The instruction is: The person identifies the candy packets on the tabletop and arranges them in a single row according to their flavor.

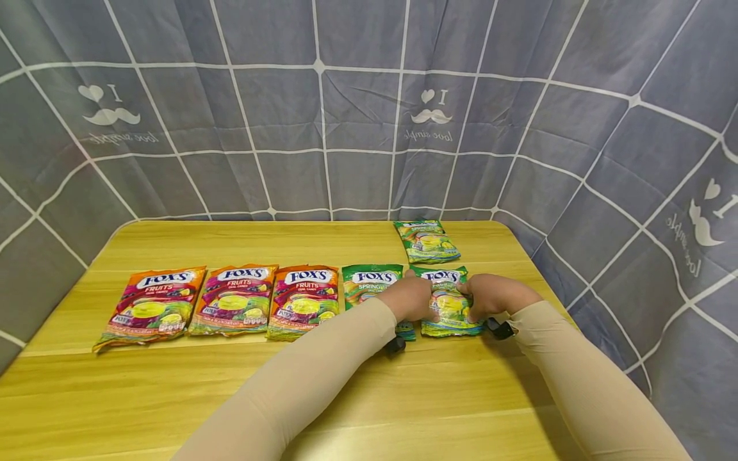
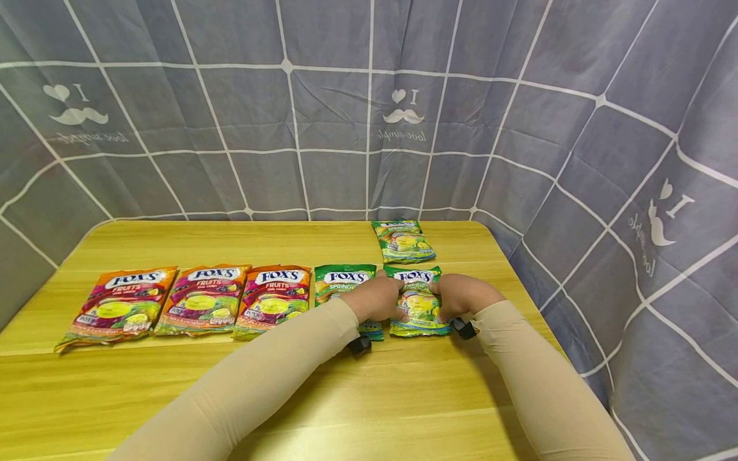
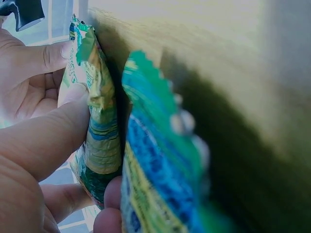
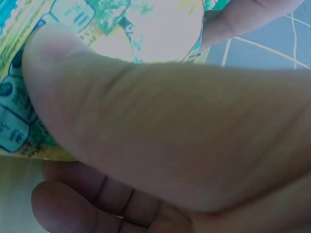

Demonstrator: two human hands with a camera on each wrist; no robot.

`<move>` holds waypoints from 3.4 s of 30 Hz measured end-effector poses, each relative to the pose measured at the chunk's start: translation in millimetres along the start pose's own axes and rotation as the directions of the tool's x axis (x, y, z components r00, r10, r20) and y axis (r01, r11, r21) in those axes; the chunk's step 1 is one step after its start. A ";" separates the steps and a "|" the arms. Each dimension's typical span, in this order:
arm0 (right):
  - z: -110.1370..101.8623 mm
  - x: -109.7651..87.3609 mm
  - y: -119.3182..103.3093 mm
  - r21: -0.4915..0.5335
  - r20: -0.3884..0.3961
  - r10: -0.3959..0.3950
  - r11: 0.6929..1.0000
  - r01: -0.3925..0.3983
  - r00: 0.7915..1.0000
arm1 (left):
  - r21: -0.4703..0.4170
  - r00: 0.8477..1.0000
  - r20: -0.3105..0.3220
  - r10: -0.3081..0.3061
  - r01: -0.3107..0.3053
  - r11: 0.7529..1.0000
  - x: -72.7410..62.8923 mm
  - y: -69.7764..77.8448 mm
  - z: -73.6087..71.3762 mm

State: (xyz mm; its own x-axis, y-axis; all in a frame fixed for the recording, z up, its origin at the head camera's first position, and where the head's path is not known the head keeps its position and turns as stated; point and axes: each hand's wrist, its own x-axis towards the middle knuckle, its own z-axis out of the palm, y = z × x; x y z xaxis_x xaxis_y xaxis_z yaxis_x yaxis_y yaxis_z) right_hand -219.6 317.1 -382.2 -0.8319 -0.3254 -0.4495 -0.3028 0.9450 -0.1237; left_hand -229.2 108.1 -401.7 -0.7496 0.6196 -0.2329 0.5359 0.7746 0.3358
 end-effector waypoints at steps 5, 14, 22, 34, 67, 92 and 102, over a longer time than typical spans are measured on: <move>0.5 -0.2 0.6 -0.001 0.001 -0.010 1.000 0.010 1.000 | -0.008 1.000 0.009 0.000 0.000 1.000 0.4 0.0 0.5; 1.6 1.0 4.7 0.042 0.002 0.001 0.999 -0.001 1.000 | -0.004 1.000 0.014 -0.019 0.019 1.000 3.9 -0.6 0.3; -2.4 -2.7 5.5 0.042 0.008 0.000 0.999 0.000 1.000 | 0.032 1.000 0.025 -0.004 0.003 0.999 5.6 2.5 -2.4; -4.5 -7.1 8.4 0.064 0.058 -0.029 0.998 0.025 0.998 | 0.069 1.000 0.023 -0.020 0.019 0.997 3.5 3.9 -7.2; -15.5 33.5 41.4 0.294 -0.338 0.163 0.954 -0.061 0.927 | -0.140 0.980 -0.144 -0.137 0.117 0.983 36.0 -34.7 -35.3; -25.8 82.0 49.4 0.302 -0.236 0.168 0.949 -0.093 0.957 | -0.314 0.983 -0.044 -0.177 0.154 0.937 64.5 -58.9 -34.1; -23.7 83.8 40.7 0.293 -0.243 0.165 0.952 -0.089 0.956 | -0.298 0.977 -0.058 -0.207 0.180 0.937 66.1 -54.9 -29.1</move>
State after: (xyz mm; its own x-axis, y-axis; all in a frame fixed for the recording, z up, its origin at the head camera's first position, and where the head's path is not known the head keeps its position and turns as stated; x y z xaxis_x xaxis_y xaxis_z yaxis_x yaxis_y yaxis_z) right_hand -312.7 327.6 -403.9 -0.9582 -0.1636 -0.2348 -0.0778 0.9384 -0.3367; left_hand -319.5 102.8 -409.0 -0.8655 0.4377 -0.2436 0.2511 0.7999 0.5451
